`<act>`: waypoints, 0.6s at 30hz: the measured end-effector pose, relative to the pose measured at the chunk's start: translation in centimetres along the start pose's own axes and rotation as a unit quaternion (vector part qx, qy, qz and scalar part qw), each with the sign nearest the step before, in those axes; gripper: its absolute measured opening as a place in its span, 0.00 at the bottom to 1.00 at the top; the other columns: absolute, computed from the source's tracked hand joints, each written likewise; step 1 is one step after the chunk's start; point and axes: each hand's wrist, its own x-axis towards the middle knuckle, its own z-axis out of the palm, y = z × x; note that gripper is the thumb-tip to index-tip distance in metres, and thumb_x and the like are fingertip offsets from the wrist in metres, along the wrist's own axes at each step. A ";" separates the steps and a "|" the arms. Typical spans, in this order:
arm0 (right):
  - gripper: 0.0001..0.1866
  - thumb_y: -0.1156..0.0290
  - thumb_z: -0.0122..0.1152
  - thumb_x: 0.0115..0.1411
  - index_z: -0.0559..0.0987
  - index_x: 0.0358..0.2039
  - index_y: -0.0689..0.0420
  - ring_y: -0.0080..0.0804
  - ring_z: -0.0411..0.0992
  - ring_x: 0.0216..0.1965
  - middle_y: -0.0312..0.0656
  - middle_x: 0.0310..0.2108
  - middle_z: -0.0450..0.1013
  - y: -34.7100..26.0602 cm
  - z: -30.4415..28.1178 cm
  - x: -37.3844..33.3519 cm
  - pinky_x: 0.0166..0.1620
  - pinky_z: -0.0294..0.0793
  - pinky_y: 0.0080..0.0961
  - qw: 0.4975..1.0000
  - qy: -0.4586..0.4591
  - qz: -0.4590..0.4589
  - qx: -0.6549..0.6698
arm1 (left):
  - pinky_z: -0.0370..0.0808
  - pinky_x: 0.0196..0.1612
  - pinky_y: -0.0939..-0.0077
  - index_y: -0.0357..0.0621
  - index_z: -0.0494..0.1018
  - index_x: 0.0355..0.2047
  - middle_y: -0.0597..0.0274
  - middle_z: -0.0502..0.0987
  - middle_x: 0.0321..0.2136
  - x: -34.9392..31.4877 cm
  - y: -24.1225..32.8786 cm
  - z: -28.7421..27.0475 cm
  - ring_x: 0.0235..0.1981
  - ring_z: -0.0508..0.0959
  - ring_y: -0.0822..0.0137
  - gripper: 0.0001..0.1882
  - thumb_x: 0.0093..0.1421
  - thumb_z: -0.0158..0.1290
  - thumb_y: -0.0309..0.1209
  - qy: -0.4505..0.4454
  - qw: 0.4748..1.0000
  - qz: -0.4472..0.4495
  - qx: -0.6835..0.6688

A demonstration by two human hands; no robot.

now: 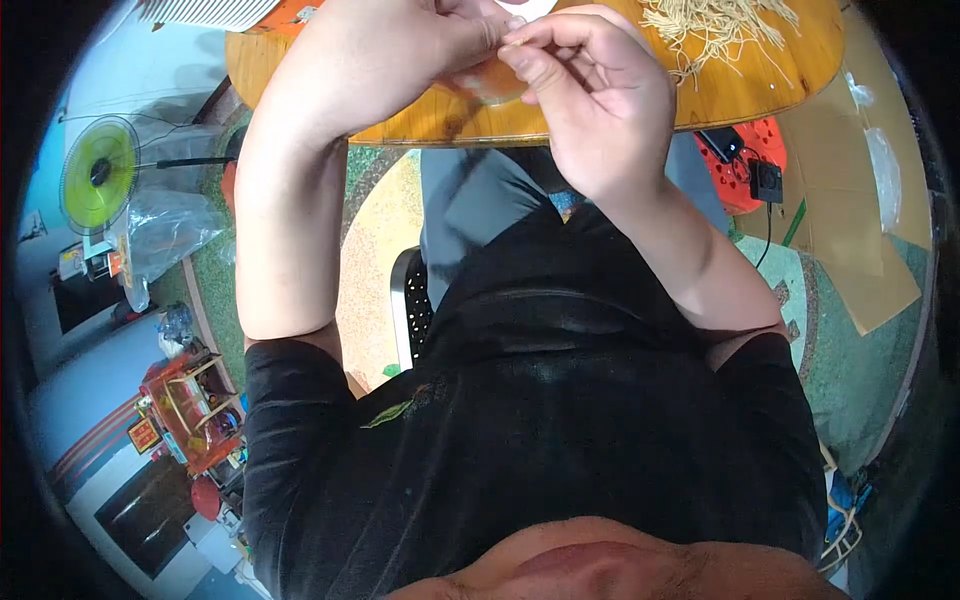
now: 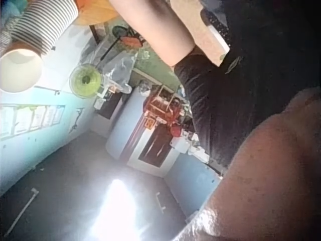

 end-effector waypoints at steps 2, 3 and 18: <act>0.05 0.85 0.66 0.60 0.78 0.34 0.65 0.24 0.75 0.32 0.42 0.35 0.72 -4.5 0.9 1.7 0.36 0.74 0.19 0.939 -0.039 0.278 -0.198 | 0.82 0.37 0.79 0.28 0.74 0.47 0.57 0.83 0.33 0.1 -0.8 0.0 0.32 0.83 0.72 0.12 0.63 0.56 0.14 0.025 0.999 0.009 -0.030; 0.05 0.85 0.66 0.60 0.78 0.34 0.65 0.24 0.75 0.32 0.42 0.35 0.72 -4.7 0.7 1.7 0.36 0.74 0.19 0.940 -0.039 0.278 -0.196 | 0.82 0.37 0.79 0.28 0.74 0.47 0.57 0.83 0.33 -0.2 -0.7 0.1 0.32 0.83 0.72 0.12 0.63 0.56 0.14 0.027 0.999 0.008 -0.029; 0.02 0.81 0.64 0.63 0.79 0.33 0.63 0.19 0.73 0.25 0.37 0.28 0.77 -5.1 1.3 2.7 0.30 0.72 0.15 0.878 0.038 0.459 -0.132 | 0.79 0.38 0.83 0.29 0.74 0.48 0.60 0.81 0.32 -0.6 -2.2 2.8 0.33 0.81 0.74 0.15 0.61 0.59 0.13 0.273 0.955 0.104 -0.045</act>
